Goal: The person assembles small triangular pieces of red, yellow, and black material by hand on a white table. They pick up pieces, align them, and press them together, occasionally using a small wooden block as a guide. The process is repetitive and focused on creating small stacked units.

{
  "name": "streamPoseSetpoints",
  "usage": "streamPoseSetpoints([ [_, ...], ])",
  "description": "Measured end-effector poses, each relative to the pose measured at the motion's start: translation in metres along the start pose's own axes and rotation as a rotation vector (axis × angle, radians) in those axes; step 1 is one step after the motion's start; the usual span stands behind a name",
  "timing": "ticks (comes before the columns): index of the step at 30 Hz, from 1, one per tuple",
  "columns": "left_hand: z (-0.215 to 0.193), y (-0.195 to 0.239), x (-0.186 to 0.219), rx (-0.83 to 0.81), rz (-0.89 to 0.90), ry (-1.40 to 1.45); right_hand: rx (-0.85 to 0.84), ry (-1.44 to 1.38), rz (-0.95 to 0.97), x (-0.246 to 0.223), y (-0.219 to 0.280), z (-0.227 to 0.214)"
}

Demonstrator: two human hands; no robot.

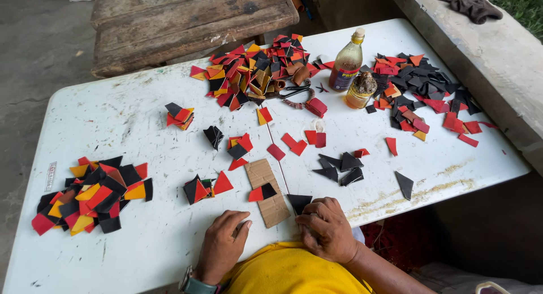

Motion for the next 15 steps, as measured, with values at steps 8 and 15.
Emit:
streamPoseSetpoints([
  [8,0.003,-0.001,-0.009,0.059,-0.048,0.037,0.048,0.03,-0.011,-0.009,-0.008,-0.002],
  [15,0.006,-0.003,-0.013,0.041,-0.109,0.018,0.08,0.051,-0.017,-0.006,-0.008,0.0],
])
Point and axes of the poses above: each hand's wrist, its own y-axis away from the middle knuckle, its own z-axis out of the palm, x = y × z, the point moved 2 cm from there along -y, towards the middle knuckle, and after that the axes turned 4 degrees about -x, right-handed, at the moved point
